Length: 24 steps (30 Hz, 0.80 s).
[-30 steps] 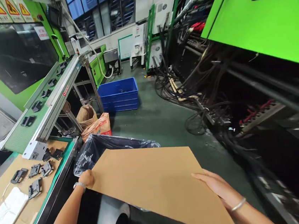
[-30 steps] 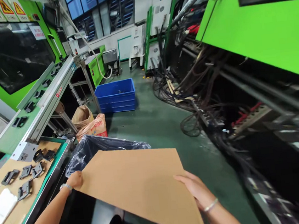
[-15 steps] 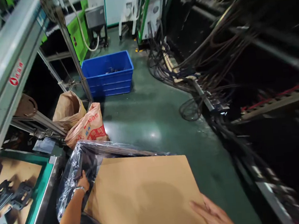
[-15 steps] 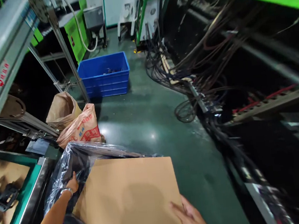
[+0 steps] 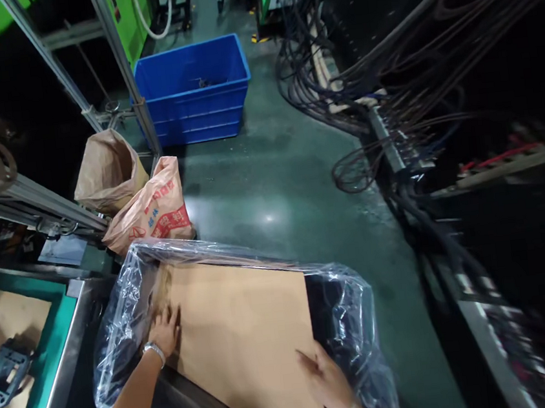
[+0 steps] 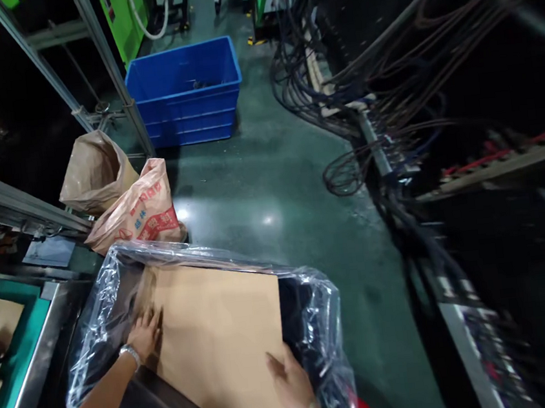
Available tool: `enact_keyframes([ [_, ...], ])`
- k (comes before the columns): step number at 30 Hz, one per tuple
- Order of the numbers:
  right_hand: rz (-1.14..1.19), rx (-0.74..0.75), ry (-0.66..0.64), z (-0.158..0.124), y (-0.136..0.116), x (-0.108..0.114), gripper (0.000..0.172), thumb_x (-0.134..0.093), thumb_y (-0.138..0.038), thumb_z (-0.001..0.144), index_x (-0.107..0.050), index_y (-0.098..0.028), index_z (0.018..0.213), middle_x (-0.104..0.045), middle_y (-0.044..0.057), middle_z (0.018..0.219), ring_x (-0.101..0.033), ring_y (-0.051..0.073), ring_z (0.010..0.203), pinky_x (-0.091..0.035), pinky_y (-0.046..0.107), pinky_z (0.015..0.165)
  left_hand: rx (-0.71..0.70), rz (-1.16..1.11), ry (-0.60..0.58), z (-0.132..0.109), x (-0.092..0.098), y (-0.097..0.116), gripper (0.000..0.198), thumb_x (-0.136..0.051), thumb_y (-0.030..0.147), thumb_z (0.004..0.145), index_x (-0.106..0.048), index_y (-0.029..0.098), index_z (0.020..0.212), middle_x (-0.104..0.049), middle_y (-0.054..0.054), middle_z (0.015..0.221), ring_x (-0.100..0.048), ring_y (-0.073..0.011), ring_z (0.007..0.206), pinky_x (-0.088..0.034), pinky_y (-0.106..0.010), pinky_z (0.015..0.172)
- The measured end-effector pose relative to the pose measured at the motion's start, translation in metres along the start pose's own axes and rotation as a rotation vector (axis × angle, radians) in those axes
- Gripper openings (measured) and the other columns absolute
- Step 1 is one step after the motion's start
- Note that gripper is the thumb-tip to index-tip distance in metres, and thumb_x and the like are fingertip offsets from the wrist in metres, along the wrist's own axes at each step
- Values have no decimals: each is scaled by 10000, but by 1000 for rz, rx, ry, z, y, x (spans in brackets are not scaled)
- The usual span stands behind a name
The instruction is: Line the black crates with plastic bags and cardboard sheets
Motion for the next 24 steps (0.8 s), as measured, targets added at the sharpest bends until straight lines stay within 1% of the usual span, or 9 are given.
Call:
enact_keyframes([
  [3,-286,-43,-5,23,8,-17,252,-517,-384,669,-546,-206,844,-661,71,711,-641,252,770,-498,337,700,-35,22,25,14,-13,13,616,-338,430,826,-151,232,1378,-175,-153,1454,-214,-331,1300,-217,-485,1028],
  [6,-527,-95,-26,47,13,-29,156,-469,-240,716,-558,-155,812,-633,100,631,-637,261,706,-477,349,663,-20,11,22,33,-27,28,637,-365,507,794,-148,323,1364,-44,-121,1480,-113,-399,1310,-175,-596,994],
  [10,-580,-86,25,60,19,-35,248,-463,-164,709,-571,-103,923,-646,155,856,-596,281,905,-442,375,827,125,45,-98,56,-49,42,621,-382,423,803,-140,315,1365,-19,-122,1481,-75,-449,1296,-211,-700,895],
  [13,-589,220,95,40,13,-21,361,-407,-189,768,-522,-136,1106,-591,133,1080,-523,260,1051,-398,395,930,170,146,-58,64,-62,50,604,-412,328,806,-190,267,1365,-58,-143,1476,-97,-438,1298,-212,-689,906],
  [15,-612,497,269,18,4,4,376,-377,-243,824,-481,-165,1177,-562,126,1123,-504,257,1067,-393,421,932,148,159,48,65,-66,62,572,-382,315,823,-229,196,1362,-123,-198,1453,-135,-419,1297,-210,-639,949],
  [17,-699,555,542,2,-2,36,435,-419,-354,836,-458,-118,1198,-537,178,1129,-480,304,1072,-384,463,909,2,131,163,62,-68,88,544,-353,335,836,-264,191,1353,-144,-204,1446,-115,-394,1309,-167,-595,997],
  [19,-815,461,678,-4,-1,64,532,-412,-488,825,-517,-50,1108,-572,221,1019,-522,329,976,-418,452,828,-258,74,185,58,-72,126,533,-380,398,823,-292,283,1336,-117,-149,1465,-50,-393,1319,-104,-602,1010],
  [22,-924,306,540,1,10,88,580,-231,-545,867,-617,-125,758,-608,123,622,-570,209,585,-430,299,557,-621,-8,50,56,-86,195,654,-521,504,721,-279,383,1316,-74,-104,1479,27,-441,1302,-59,-687,956],
  [24,-934,276,505,3,15,94,597,-175,-494,895,-577,-168,597,-543,63,470,-505,142,433,-354,247,448,-693,-43,-9,61,-101,230,772,-571,555,656,-228,390,1329,-59,-113,1479,54,-463,1290,-33,-738,908],
])
Point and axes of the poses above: each hand's wrist, its own z-axis towards the middle knuckle, its own x-axis out of the back of the hand, y = z × x, the point moved 1 cm from there along z, towards the middle knuckle
